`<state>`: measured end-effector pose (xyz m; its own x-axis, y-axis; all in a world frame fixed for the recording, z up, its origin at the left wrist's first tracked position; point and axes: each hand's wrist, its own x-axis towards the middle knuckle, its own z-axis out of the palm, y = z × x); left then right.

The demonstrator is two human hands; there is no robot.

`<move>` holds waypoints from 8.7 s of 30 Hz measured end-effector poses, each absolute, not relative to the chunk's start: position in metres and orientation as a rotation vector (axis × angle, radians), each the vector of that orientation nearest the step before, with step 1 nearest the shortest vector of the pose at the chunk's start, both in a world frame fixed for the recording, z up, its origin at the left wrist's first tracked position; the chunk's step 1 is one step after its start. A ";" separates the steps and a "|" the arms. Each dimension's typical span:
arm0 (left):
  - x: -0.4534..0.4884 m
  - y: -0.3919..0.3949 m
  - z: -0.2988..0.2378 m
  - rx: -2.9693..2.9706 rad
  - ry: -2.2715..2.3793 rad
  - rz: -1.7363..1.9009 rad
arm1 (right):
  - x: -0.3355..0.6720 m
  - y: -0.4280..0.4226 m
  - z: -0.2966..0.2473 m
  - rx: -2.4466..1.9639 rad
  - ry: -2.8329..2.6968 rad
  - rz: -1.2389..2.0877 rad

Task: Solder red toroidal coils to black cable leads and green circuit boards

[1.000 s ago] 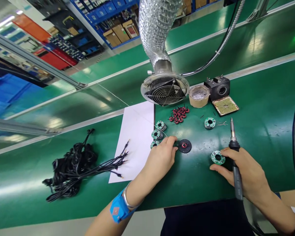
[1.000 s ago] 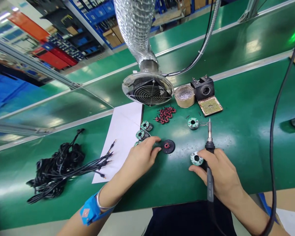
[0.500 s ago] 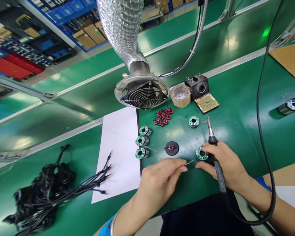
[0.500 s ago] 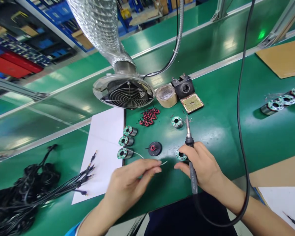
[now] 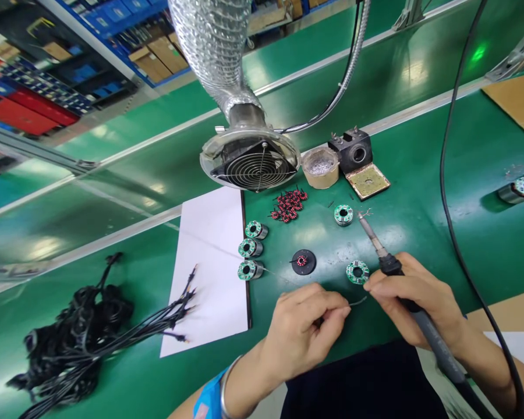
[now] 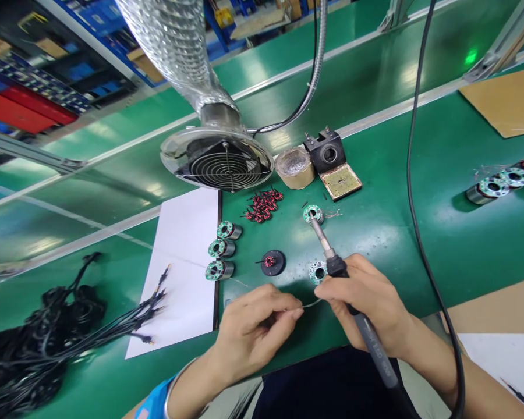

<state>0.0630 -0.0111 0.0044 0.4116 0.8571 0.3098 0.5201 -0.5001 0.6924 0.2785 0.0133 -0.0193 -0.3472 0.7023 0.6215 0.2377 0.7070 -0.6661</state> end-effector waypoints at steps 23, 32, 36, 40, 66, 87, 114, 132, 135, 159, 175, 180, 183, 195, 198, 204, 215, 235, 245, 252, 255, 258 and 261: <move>0.071 -0.012 -0.015 2.237 1.489 1.064 | 0.315 0.033 -0.003 -0.842 -1.817 1.035; 0.071 -0.012 -0.017 2.260 1.483 1.038 | 0.314 0.035 0.001 -0.831 -1.831 1.090; 0.072 -0.011 -0.016 2.278 1.487 1.027 | 0.314 0.036 0.003 -0.823 -1.834 1.099; 0.074 -0.009 -0.015 2.290 1.498 1.007 | 0.314 0.036 0.004 -0.811 -1.845 1.096; 0.077 -0.007 -0.013 2.376 1.521 0.929 | 0.313 0.049 0.015 -0.793 -1.918 1.133; 0.074 -0.009 -0.015 2.373 1.512 0.941 | 0.315 0.057 0.023 -0.819 -1.934 1.133; 0.101 0.006 -0.017 1.739 1.559 0.611 | 0.304 0.034 -0.018 -0.953 -1.679 0.545; 0.082 -0.005 -0.010 1.721 1.685 0.475 | 0.308 0.043 -0.029 -0.980 -1.666 0.388; 0.079 -0.006 -0.008 1.714 1.694 0.477 | 0.308 0.042 -0.030 -1.009 -1.661 0.381; -0.003 -0.034 -0.019 2.430 1.830 0.687 | 0.307 0.041 -0.015 -1.142 -1.718 0.407; 0.036 0.001 -0.004 2.659 1.648 0.924 | 0.308 0.043 -0.004 -1.056 -1.655 0.293; 0.150 0.017 0.010 2.518 1.009 0.646 | 0.346 0.040 0.041 -1.105 -1.718 0.080; 0.219 0.037 0.005 2.421 0.957 0.469 | 0.380 0.041 0.071 -1.151 -1.784 -0.032; 0.153 0.072 0.000 2.428 1.738 0.654 | 0.397 0.045 0.013 -1.294 -1.809 0.090; 0.117 0.089 -0.005 2.306 1.859 0.431 | 0.373 0.051 -0.009 -1.235 -1.776 0.366; 0.098 0.065 0.006 2.228 1.231 0.331 | 0.330 0.052 -0.023 -1.007 -1.962 0.594; 0.076 0.009 -0.001 1.623 1.361 0.469 | 0.285 0.014 -0.040 -0.963 -2.133 0.716; 0.073 0.009 0.001 1.391 1.310 0.749 | 0.271 0.011 -0.023 -0.772 -2.155 0.490; 0.075 -0.006 -0.021 1.914 1.428 0.969 | 0.290 0.012 0.001 -0.879 -2.089 0.566; 0.073 -0.004 -0.017 2.395 1.428 0.938 | 0.302 -0.004 0.020 -1.058 -2.028 0.639; 0.072 0.000 -0.013 2.535 1.376 0.909 | 0.302 -0.005 0.020 -1.067 -2.029 0.658; 0.070 0.004 -0.009 2.611 1.267 0.828 | 0.301 -0.005 0.020 -1.027 -2.041 0.648; 0.068 0.007 -0.005 2.626 1.216 0.741 | 0.301 -0.005 0.020 -0.948 -2.036 0.657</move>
